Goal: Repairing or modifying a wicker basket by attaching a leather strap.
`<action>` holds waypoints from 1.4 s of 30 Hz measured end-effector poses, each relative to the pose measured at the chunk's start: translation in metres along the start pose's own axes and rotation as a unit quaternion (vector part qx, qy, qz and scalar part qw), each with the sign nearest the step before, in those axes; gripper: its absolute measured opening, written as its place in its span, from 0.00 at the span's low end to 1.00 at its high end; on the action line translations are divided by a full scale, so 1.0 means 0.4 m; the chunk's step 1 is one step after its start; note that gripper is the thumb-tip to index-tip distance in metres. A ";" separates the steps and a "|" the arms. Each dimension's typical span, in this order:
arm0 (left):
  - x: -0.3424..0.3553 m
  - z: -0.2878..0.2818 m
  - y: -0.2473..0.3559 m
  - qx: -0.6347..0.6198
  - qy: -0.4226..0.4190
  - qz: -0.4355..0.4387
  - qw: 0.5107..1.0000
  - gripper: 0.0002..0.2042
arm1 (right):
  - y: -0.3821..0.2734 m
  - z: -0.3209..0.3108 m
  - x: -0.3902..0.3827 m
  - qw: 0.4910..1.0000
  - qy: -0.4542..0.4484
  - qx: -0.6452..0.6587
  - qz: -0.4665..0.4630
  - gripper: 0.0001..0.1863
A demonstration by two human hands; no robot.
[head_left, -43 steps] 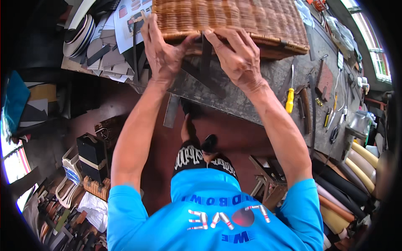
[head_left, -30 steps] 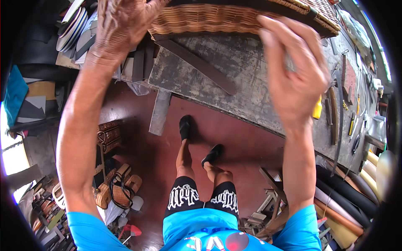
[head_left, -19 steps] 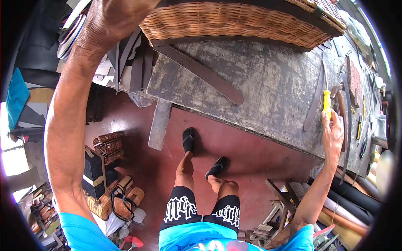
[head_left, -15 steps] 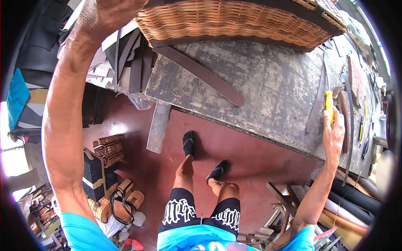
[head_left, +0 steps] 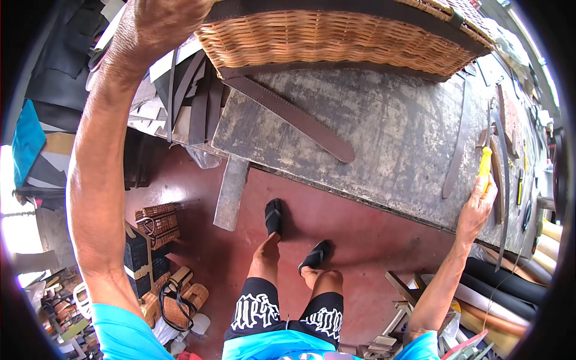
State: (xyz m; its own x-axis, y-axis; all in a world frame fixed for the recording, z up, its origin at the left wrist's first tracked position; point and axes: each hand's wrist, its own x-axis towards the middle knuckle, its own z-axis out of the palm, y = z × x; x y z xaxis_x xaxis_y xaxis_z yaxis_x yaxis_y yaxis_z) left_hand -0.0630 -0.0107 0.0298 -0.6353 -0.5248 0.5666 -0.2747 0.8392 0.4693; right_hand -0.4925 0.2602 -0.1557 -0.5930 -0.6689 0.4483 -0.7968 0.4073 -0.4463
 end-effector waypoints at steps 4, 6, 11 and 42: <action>0.006 -0.003 -0.031 -0.018 -0.003 0.051 0.999 0.08 | 0.003 0.006 -0.005 1.000 0.007 0.005 -0.006 0.23; 0.009 0.013 -0.051 -0.043 0.008 0.069 0.997 0.08 | 0.001 0.005 -0.006 1.000 0.004 0.006 -0.002 0.23; -0.002 0.001 -0.013 -0.023 0.009 -0.011 1.000 0.08 | -0.013 0.004 -0.007 1.000 0.013 -0.006 -0.021 0.21; 0.079 -0.072 -0.052 -0.218 -0.120 -0.158 0.956 0.07 | -0.114 0.009 -0.007 0.996 -0.036 -0.077 -0.038 0.19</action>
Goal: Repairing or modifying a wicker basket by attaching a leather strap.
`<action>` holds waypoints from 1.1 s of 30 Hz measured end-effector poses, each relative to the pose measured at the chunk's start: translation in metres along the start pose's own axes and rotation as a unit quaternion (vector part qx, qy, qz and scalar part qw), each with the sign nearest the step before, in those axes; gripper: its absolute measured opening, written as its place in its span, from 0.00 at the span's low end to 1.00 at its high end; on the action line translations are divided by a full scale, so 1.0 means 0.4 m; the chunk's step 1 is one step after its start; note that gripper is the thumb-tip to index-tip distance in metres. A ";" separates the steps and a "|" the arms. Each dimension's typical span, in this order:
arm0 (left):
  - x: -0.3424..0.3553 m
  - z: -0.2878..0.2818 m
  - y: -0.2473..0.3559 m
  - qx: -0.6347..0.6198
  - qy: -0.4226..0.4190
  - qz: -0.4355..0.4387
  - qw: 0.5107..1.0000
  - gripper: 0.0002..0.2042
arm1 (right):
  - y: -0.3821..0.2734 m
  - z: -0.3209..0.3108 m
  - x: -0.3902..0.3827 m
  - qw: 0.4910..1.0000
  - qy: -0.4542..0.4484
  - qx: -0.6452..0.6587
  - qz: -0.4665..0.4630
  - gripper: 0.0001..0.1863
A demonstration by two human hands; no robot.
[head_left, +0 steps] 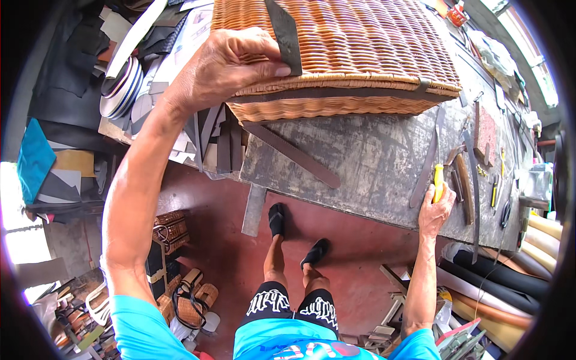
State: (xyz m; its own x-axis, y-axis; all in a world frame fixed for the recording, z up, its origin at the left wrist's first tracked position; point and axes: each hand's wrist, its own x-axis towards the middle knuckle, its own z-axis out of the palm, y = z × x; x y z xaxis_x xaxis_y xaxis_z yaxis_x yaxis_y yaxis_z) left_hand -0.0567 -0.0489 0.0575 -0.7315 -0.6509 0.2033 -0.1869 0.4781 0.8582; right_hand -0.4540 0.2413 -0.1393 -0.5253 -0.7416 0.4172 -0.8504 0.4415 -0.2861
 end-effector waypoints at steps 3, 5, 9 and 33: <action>0.002 -0.015 -0.013 0.065 -0.029 0.066 0.995 0.10 | -0.005 -0.003 0.004 1.000 0.000 0.002 -0.002 0.19; -0.005 -0.014 -0.005 0.051 -0.029 0.045 0.997 0.09 | -0.004 -0.008 0.003 1.000 -0.003 -0.001 -0.001 0.19; -0.004 -0.016 -0.021 0.026 -0.027 0.022 0.999 0.11 | -0.010 -0.011 0.006 1.000 -0.003 -0.008 0.000 0.19; 0.000 -0.029 -0.012 0.001 -0.013 -0.001 1.000 0.22 | -0.021 -0.021 0.008 1.000 -0.025 0.002 0.013 0.17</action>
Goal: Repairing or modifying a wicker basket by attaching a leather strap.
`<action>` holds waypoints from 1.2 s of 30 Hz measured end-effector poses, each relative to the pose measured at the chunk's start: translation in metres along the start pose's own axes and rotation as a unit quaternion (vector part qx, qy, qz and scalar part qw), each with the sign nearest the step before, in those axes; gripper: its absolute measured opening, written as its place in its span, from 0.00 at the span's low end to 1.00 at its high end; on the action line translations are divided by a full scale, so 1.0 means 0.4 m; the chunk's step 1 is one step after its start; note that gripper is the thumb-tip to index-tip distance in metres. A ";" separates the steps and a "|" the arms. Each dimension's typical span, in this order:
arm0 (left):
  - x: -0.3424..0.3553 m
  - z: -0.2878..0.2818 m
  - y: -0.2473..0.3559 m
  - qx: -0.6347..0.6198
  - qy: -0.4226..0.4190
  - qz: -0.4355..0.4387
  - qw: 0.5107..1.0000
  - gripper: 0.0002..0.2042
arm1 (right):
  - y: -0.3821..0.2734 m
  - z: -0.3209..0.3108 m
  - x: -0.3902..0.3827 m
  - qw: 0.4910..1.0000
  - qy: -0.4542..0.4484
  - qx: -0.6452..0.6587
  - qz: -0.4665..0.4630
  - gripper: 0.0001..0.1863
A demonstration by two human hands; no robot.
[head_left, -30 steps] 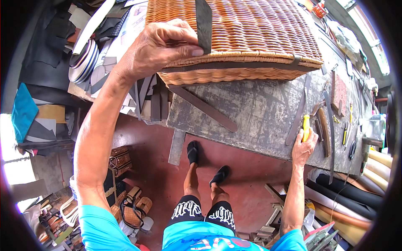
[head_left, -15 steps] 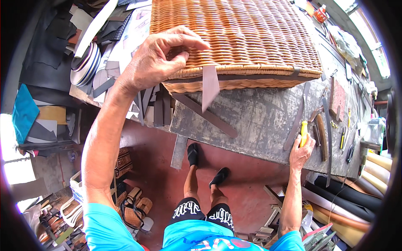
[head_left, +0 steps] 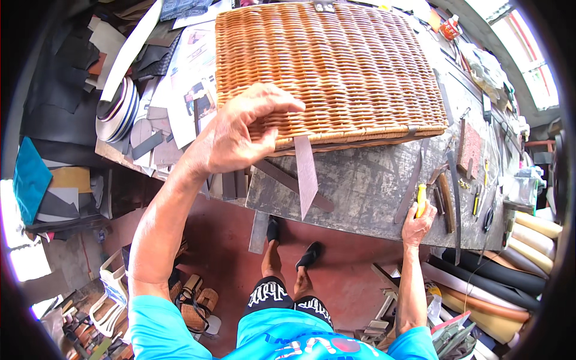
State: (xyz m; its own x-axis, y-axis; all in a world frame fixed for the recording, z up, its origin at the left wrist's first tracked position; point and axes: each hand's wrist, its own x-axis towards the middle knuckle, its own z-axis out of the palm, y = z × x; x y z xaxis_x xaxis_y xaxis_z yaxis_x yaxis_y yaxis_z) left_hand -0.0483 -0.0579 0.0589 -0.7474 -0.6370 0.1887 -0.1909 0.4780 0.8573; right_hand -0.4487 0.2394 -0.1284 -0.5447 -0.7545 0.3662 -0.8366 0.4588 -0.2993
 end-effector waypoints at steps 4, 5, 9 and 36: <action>0.021 0.012 0.007 0.095 0.005 0.083 0.992 0.16 | -0.001 -0.001 -0.002 1.000 -0.006 -0.010 0.002 0.17; 0.027 0.014 0.003 0.121 -0.005 0.087 0.989 0.14 | -0.001 0.005 0.002 1.000 -0.005 -0.008 0.003 0.17; 0.033 0.011 0.006 0.114 -0.034 0.043 0.992 0.08 | 0.006 -0.002 0.006 1.000 -0.005 -0.008 -0.002 0.18; -0.096 0.154 -0.096 0.039 0.500 -0.107 0.859 0.22 | 0.013 0.013 0.004 0.999 0.044 0.003 0.003 0.23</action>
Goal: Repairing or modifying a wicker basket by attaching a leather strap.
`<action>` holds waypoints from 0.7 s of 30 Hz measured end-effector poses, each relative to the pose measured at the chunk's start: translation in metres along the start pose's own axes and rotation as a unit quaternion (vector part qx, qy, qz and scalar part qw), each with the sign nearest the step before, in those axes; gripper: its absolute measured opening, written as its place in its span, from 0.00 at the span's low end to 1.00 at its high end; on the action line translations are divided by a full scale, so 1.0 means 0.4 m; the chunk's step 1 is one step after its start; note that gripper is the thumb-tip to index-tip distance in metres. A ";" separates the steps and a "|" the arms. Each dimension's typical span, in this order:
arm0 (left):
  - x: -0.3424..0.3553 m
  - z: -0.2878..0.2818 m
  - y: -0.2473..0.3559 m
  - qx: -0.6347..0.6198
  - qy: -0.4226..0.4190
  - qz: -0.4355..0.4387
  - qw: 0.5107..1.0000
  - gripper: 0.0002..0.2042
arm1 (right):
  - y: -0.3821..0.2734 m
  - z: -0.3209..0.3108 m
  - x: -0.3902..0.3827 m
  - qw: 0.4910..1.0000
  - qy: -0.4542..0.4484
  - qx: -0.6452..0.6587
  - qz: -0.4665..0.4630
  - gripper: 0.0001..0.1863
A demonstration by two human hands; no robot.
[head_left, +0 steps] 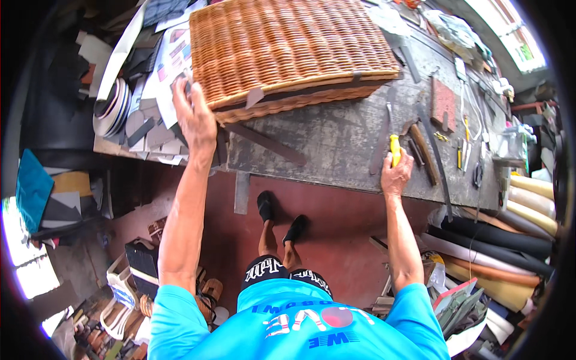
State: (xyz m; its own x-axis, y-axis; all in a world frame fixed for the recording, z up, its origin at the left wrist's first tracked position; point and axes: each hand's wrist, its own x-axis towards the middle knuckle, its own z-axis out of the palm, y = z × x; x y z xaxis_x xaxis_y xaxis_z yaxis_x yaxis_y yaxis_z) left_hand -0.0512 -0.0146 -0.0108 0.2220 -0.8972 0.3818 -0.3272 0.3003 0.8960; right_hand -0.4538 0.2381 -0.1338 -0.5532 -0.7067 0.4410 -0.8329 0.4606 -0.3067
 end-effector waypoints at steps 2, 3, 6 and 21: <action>-0.029 0.014 0.033 -0.048 -0.024 -0.029 0.998 0.25 | 0.003 -0.001 -0.001 1.000 -0.006 0.000 0.002 0.25; -0.035 0.017 0.028 -0.039 -0.014 -0.007 0.999 0.25 | 0.000 -0.001 -0.001 1.000 -0.007 0.009 -0.002 0.25; -0.040 0.032 -0.001 -0.119 -0.004 -0.006 0.993 0.27 | -0.009 -0.018 0.006 0.998 -0.007 0.065 0.009 0.26; -0.030 0.023 0.010 0.051 -0.003 0.053 0.997 0.24 | -0.344 0.039 0.492 0.876 -0.042 0.464 0.127 0.23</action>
State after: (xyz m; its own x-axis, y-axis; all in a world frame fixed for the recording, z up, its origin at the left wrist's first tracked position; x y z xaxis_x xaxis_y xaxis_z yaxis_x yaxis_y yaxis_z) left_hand -0.0636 -0.0058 -0.0138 0.1763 -0.8638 0.4720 -0.4409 0.3594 0.8225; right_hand -0.4479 0.0271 -0.0180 -0.6840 -0.6993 0.2079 -0.2927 0.0020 -0.9562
